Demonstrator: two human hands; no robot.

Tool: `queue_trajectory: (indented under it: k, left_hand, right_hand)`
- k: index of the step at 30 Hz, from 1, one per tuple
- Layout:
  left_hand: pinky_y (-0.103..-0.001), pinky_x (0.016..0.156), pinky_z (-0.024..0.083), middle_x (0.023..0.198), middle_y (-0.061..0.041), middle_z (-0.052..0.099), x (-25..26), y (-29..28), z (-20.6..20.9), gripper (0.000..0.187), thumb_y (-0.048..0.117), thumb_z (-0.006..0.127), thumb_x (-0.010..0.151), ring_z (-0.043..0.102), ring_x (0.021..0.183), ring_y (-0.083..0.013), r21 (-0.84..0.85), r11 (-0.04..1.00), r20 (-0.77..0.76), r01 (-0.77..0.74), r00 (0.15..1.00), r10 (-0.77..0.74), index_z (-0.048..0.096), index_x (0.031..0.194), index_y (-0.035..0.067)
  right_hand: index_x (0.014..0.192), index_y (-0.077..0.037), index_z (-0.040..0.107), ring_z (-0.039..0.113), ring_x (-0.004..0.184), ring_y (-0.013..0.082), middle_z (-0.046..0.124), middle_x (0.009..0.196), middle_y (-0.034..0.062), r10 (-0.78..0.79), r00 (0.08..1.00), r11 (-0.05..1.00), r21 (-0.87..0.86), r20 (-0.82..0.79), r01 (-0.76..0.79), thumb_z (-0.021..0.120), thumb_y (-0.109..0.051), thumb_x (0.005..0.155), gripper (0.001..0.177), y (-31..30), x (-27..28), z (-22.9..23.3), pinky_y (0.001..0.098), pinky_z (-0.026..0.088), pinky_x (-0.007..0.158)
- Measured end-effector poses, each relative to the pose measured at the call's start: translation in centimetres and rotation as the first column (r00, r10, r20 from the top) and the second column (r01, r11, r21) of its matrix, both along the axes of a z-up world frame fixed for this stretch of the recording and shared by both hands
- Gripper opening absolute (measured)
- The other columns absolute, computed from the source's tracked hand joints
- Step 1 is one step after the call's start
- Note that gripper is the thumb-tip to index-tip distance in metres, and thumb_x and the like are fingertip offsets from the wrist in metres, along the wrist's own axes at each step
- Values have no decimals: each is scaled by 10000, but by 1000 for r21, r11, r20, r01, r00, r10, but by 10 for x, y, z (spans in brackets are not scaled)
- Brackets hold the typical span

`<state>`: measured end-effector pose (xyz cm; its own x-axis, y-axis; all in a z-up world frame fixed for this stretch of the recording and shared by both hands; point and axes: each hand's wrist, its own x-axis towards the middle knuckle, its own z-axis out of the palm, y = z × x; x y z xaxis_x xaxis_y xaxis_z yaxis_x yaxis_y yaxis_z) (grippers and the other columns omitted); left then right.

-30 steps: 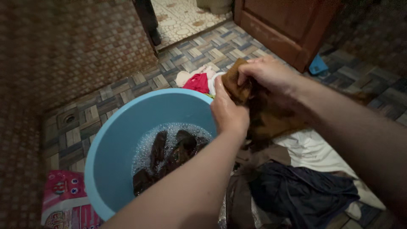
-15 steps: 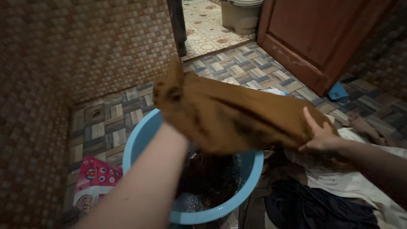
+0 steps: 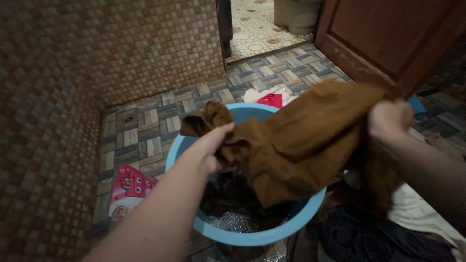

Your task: The person scrubs brown clothing by hand in a blue basin filled with soapy water while sitting on a tiled floor.

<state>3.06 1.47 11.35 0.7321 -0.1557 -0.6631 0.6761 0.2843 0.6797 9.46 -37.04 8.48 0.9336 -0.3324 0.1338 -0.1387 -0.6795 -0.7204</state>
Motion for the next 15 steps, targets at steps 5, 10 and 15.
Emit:
queue_trajectory:
  k: [5, 10, 15]
  left_hand:
    - [-730, 1085, 282, 1454, -141, 594, -14, -42, 44, 898, 799, 523, 777, 518, 1329, -414, -197, 979, 92, 50, 995, -32, 536, 1445, 197]
    - [-709, 1025, 459, 1431, -142, 629, -6, -21, 23, 792, 566, 747, 729, 591, 1298, -407, -167, 974, 53, 156, 987, -150, 584, 1389, 161]
    - [-561, 901, 638, 1228, -178, 688, 8, 3, -23, 510, 68, 647, 786, 731, 1097, -365, 76, 855, 199, -513, 848, 491, 539, 1283, 28]
  right_hand:
    - [1361, -56, 514, 538, 1269, 387, 573, 1329, 295, 205, 900, 975, -4, 384, -221, 503, -50, 839, 522, 111, -38, 15, 426, 430, 1091]
    - [1268, 13, 645, 643, 1181, 337, 697, 1232, 249, 424, 826, 889, 3, 371, -458, 423, -7, 836, 487, 198, -89, 36, 391, 465, 1046]
    - [1181, -40, 653, 722, 1101, 272, 760, 1152, 187, 582, 810, 812, 10, 70, -584, 571, -114, 810, 388, 218, -113, 71, 353, 531, 984]
